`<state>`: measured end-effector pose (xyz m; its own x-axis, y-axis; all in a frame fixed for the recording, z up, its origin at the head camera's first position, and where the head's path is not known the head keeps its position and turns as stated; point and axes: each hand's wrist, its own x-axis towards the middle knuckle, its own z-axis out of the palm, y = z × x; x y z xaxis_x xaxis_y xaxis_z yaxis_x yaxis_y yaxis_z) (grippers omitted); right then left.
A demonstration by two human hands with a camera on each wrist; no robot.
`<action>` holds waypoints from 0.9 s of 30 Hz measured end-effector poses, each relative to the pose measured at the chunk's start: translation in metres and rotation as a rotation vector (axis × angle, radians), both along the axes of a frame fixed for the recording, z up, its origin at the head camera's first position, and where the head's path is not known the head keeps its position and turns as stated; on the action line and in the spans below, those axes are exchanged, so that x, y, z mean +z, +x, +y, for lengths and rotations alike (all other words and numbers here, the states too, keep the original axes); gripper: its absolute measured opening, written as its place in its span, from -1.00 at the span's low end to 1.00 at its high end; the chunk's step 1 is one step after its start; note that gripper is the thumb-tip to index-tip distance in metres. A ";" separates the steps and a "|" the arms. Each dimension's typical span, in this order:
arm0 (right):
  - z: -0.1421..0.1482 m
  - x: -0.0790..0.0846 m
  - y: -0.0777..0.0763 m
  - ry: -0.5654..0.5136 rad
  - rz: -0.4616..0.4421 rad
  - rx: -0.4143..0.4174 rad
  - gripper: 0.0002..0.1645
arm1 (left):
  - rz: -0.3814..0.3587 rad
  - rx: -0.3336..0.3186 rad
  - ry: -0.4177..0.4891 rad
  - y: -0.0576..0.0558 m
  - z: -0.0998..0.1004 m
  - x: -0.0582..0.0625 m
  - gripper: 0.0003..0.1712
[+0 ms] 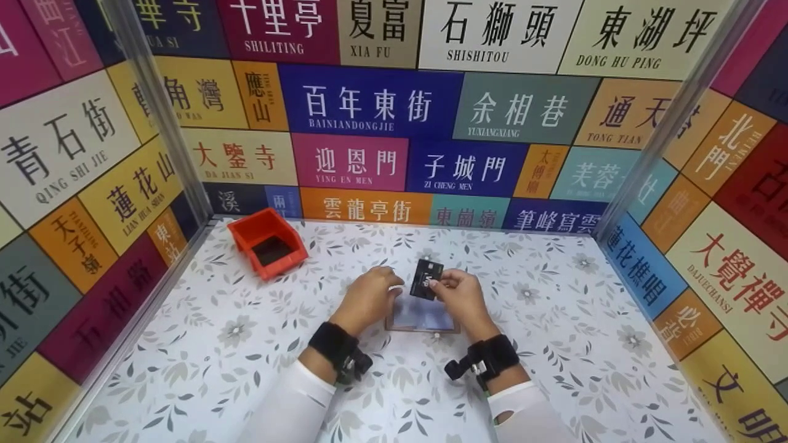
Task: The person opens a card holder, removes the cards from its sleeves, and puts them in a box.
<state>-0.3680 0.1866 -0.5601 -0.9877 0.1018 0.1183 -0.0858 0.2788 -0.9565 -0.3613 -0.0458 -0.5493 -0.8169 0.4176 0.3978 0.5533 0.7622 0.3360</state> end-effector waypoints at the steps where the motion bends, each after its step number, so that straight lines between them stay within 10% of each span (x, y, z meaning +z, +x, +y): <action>1: -0.001 0.000 0.000 -0.013 0.010 0.011 -0.86 | 0.018 0.019 0.030 -0.001 0.000 0.001 -0.78; 4: -0.004 -0.001 0.001 -0.059 0.034 0.055 -0.87 | 0.024 0.043 0.141 -0.002 0.001 0.002 -0.73; 12: -0.009 0.000 0.004 -0.125 0.059 0.152 -0.89 | -0.256 -0.069 0.568 -0.006 -0.002 0.005 -0.63; 27: -0.010 -0.001 0.003 -0.189 0.070 0.233 -0.77 | -0.235 -0.109 0.597 -0.003 0.003 0.008 -0.85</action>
